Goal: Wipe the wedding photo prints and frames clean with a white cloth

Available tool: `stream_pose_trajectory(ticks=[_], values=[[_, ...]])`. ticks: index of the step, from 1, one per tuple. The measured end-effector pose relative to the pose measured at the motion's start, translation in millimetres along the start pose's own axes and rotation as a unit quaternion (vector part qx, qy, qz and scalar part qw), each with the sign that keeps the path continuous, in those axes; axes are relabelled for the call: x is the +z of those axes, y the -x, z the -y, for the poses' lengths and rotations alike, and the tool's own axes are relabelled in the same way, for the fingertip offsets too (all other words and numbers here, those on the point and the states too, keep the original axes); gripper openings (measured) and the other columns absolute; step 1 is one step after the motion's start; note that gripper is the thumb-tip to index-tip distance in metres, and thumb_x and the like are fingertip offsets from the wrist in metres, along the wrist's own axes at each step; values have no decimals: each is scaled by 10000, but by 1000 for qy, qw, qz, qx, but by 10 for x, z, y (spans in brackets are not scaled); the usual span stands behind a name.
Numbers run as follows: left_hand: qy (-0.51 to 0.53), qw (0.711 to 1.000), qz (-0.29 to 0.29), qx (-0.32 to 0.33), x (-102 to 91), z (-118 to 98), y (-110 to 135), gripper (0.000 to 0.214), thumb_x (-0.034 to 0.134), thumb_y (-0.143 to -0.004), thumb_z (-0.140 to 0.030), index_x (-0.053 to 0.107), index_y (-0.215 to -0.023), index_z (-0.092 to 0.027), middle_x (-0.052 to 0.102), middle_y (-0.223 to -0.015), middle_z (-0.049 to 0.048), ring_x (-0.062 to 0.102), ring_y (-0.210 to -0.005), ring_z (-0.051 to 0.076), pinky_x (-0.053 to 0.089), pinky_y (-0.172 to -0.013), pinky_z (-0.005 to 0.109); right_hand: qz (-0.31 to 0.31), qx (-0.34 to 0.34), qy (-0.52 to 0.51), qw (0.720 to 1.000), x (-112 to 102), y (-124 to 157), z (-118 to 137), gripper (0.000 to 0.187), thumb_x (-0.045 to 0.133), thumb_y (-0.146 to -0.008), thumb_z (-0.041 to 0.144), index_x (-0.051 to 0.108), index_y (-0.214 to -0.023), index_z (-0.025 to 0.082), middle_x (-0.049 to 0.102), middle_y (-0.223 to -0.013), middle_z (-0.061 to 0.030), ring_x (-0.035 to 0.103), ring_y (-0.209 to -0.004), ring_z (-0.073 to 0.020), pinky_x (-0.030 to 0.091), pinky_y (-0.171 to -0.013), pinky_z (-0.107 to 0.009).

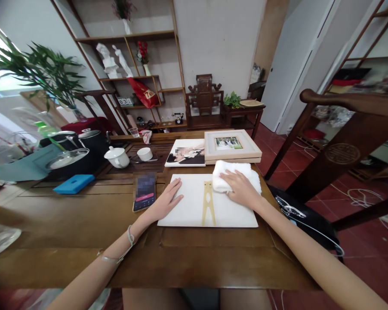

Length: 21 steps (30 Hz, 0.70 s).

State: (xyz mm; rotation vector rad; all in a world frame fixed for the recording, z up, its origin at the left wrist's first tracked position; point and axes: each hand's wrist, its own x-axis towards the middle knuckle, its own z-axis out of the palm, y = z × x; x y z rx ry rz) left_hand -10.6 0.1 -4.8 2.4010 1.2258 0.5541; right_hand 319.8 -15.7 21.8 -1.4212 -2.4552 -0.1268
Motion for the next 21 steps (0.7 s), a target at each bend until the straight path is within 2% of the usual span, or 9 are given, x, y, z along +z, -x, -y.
stream_pose_trajectory(ticks=[2, 4, 9, 11, 13, 16, 21], values=[[-2, 1000, -2, -1, 3, 3, 0, 560, 413, -974, -403, 359, -1454, -120, 234, -1592, 164, 183, -1487, 262, 158, -1220, 453, -7, 28, 25, 999, 38, -123, 38, 665, 488, -679, 74, 528, -1343, 78, 560, -1377, -180, 441, -1344, -324, 328, -1114, -557], [-6, 1000, -1, -4, 5, 0, 0, 563, 412, -975, -398, 354, -1455, -109, 226, -1593, 170, 174, -1489, 264, 156, -1220, 459, -7, 14, 39, 999, 49, -75, 154, 662, 483, -674, 60, 536, -1333, 72, 555, -1385, -174, 418, -1357, -337, 322, -1118, -561], [-4, 1000, 8, -9, -8, -26, 1, 565, 407, -979, -399, 344, -1461, -111, 212, -1598, 167, 159, -1493, 262, 156, -1219, 466, -8, -90, 22, 996, -46, 571, 515, 778, 482, -633, 41, 453, -1410, 89, 493, -1453, -141, 289, -1429, -321, 279, -1144, -569], [-2, 1000, 12, -9, -19, -37, 3, 566, 404, -980, -400, 341, -1465, -116, 212, -1599, 164, 155, -1493, 260, 159, -1218, 466, -4, -121, 8, 993, -111, 799, 570, 833, 482, -614, 34, 409, -1441, 98, 451, -1488, -128, 240, -1449, -309, 263, -1152, -573], [-2, 1000, 16, -10, -30, -46, 4, 566, 400, -981, -400, 339, -1467, -115, 210, -1600, 162, 155, -1493, 259, 159, -1217, 468, 9, -128, -7, 992, -155, 880, 544, 863, 482, -602, 39, 392, -1455, 125, 443, -1497, -104, 249, -1448, -289, 265, -1155, -563], [-5, 1000, 21, -16, -42, -53, 6, 577, 397, -982, -400, 335, -1470, -97, 202, -1601, 167, 147, -1495, 261, 147, -1219, 460, 29, -87, -25, 995, -140, 696, 395, 830, 494, -614, 65, 430, -1436, 154, 486, -1466, -88, 332, -1415, -276, 298, -1145, -544], [-9, 1000, 18, -10, -34, -33, 6, 574, 398, -981, -403, 345, -1464, -97, 212, -1597, 172, 156, -1492, 271, 161, -1215, 475, 21, 4, -12, 1000, -16, 72, 154, 725, 520, -652, 89, 504, -1376, 87, 521, -1424, -149, 396, -1376, -307, 298, -1147, -522]])
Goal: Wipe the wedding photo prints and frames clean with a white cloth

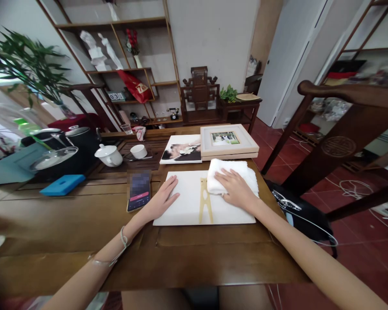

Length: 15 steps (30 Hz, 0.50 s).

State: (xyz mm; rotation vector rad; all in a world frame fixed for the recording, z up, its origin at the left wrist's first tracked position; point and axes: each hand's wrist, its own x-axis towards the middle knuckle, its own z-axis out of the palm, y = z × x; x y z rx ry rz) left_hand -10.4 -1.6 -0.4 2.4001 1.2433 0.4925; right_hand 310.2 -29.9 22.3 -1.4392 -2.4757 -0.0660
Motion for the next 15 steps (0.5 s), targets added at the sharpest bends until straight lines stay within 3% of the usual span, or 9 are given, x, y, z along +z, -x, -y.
stream_pose_trajectory(ticks=[4, 11, 13, 15], values=[[1, 1000, -18, 13, 27, 34, -4, 555, 412, -978, -407, 356, -1459, -134, 240, -1590, 165, 190, -1485, 273, 177, -1212, 484, 5, 19, 14, 1000, 1, -75, 75, 709, 505, -665, 84, 510, -1374, 97, 513, -1436, -129, 368, -1392, -312, 289, -1149, -525], [0, 1000, -17, 12, 25, 23, -1, 572, 414, -979, -422, 337, -1472, -143, 249, -1588, 160, 198, -1482, 275, 190, -1212, 471, 45, -75, -59, 994, -250, 808, 502, 905, 477, -577, 42, 405, -1465, 199, 434, -1504, -37, 255, -1448, -263, 227, -1179, -529], [-1, 1000, -15, 14, 18, 14, 1, 572, 407, -983, -431, 327, -1478, -157, 242, -1591, 155, 196, -1482, 279, 187, -1209, 481, 61, -84, -104, 989, -341, 942, 490, 919, 467, -565, 30, 420, -1456, 251, 472, -1477, -10, 326, -1420, -239, 269, -1169, -505], [-3, 1000, -13, 13, 12, 8, 2, 572, 399, -985, -429, 323, -1479, -150, 230, -1595, 158, 187, -1484, 278, 174, -1211, 483, 52, -50, -150, 986, -389, 921, 393, 853, 470, -606, 34, 466, -1423, 280, 527, -1431, -2, 443, -1351, -221, 357, -1129, -470]])
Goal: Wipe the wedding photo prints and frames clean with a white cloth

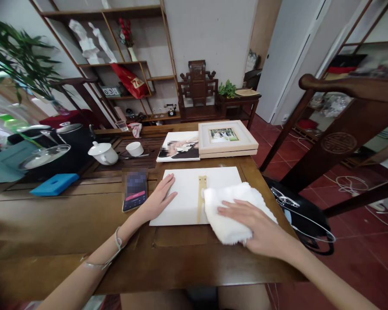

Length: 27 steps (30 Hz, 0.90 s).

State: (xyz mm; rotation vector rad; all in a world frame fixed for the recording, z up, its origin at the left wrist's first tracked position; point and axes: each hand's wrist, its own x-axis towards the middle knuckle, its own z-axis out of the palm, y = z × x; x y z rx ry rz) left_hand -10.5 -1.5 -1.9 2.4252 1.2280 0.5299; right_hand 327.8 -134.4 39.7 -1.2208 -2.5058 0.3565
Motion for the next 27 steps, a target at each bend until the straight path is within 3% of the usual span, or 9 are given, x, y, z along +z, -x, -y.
stream_pose_trajectory(ticks=[5, 8, 10, 12, 17, 20, 23, 27], values=[[0, 1000, 9, -2, -16, -9, 0, 569, 397, -983, -419, 329, -1471, -135, 220, -1596, 167, 174, -1488, 274, 171, -1211, 484, -85, 86, -13, 993, -40, -537, -395, 614, 535, -716, 124, 574, -1323, 208, 540, -1414, -87, 517, -1288, -272, 417, -1078, -495], [-1, 1000, 12, -8, -25, -25, 1, 563, 405, -982, -404, 332, -1468, -130, 221, -1596, 165, 174, -1489, 267, 174, -1213, 472, -102, 106, 40, 988, 32, -902, -509, 596, 549, -730, 154, 566, -1326, 146, 588, -1352, -142, 496, -1303, -309, 341, -1115, -560], [-3, 1000, 14, -17, -28, -39, -1, 571, 409, -981, -399, 328, -1470, -116, 216, -1597, 168, 167, -1490, 265, 168, -1216, 466, -102, 105, 71, 987, 93, -1002, -473, 597, 533, -736, 157, 551, -1330, 105, 594, -1336, -172, 473, -1319, -327, 238, -1147, -612], [-4, 1000, 14, -21, -26, -48, -2, 576, 413, -980, -398, 327, -1470, -110, 216, -1596, 169, 161, -1491, 266, 166, -1217, 463, -92, 97, 82, 988, 152, -938, -344, 626, 510, -729, 143, 519, -1352, 77, 580, -1347, -190, 460, -1328, -332, 184, -1156, -635], [-2, 1000, 8, -12, -14, -37, -3, 562, 414, -980, -390, 326, -1473, -135, 218, -1598, 156, 158, -1491, 263, 174, -1214, 471, -56, 40, 69, 995, 245, -311, 162, 718, 469, -667, 91, 481, -1385, 124, 521, -1422, -142, 424, -1361, -289, 262, -1158, -581], [-1, 1000, 9, -10, -15, -25, 0, 563, 417, -980, -387, 328, -1474, -134, 218, -1598, 155, 160, -1490, 266, 174, -1215, 467, -43, 25, 56, 997, 231, -61, 266, 812, 452, -610, 59, 444, -1416, 157, 497, -1449, -106, 416, -1369, -257, 293, -1161, -534], [-1, 1000, 9, -6, -25, -24, 4, 567, 411, -981, -397, 327, -1476, -134, 229, -1594, 159, 166, -1488, 274, 176, -1213, 480, -60, 51, 51, 996, 194, -150, 74, 813, 459, -648, 79, 400, -1451, 189, 501, -1447, -96, 437, -1354, -267, 308, -1145, -563], [-4, 1000, 17, -2, -27, -24, 6, 575, 391, -990, -403, 309, -1482, -116, 211, -1597, 170, 151, -1492, 271, 168, -1213, 488, -103, 120, 82, 984, 167, -665, -338, 648, 489, -764, 151, 463, -1411, 138, 563, -1376, -162, 501, -1297, -317, 315, -1129, -578]])
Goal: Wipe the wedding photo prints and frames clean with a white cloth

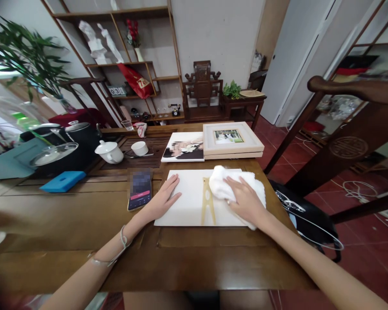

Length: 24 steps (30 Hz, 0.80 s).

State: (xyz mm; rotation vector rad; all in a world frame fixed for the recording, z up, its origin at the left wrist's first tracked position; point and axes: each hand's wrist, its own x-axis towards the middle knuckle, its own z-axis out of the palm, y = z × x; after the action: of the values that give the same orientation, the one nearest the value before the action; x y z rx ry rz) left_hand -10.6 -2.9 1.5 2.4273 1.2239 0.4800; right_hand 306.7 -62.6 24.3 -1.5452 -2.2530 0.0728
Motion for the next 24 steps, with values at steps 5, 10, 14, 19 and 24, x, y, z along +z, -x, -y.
stream_pose_trajectory(ticks=[5, 10, 14, 19, 24], values=[[-6, 1000, -16, 6, 28, 11, -6, 567, 397, -992, -401, 298, -1490, -150, 227, -1595, 155, 172, -1488, 274, 173, -1212, 501, 27, 10, 28, 999, 152, -543, 134, 575, 519, -794, 180, 509, -1366, 117, 506, -1416, -212, 407, -1360, -365, 240, -1118, -634], [-7, 1000, -16, 2, 50, 16, -7, 570, 380, -995, -393, 293, -1491, -126, 218, -1596, 166, 167, -1488, 276, 166, -1215, 494, 104, -125, 70, 984, 111, -259, 616, 713, 581, -676, 100, 485, -1382, 110, 367, -1514, -228, 233, -1444, -347, 140, -1148, -620], [6, 1000, -26, 15, 67, 38, 1, 547, 349, -1003, -371, 286, -1496, -143, 231, -1595, 151, 171, -1489, 269, 174, -1215, 501, 170, -254, 32, 951, -47, 182, 827, 821, 635, -621, 122, 435, -1418, 102, 344, -1526, -235, 193, -1456, -348, 86, -1167, -602], [26, 999, -42, 20, 61, 41, -2, 496, 283, -1013, -313, 323, -1481, -153, 271, -1586, 132, 215, -1481, 242, 178, -1219, 485, 155, -215, 12, 964, -120, 171, 721, 708, 604, -646, 130, 517, -1348, 147, 443, -1486, -169, 317, -1419, -303, 196, -1168, -542], [41, 998, -56, 8, 53, 46, -23, 469, 266, -998, -262, 418, -1425, -141, 360, -1544, 144, 309, -1448, 238, 208, -1209, 487, 116, -80, 83, 987, 94, -404, 806, 480, 629, -719, 183, 611, -1195, 121, 500, -1417, -230, 356, -1382, -387, 277, -1097, -630]])
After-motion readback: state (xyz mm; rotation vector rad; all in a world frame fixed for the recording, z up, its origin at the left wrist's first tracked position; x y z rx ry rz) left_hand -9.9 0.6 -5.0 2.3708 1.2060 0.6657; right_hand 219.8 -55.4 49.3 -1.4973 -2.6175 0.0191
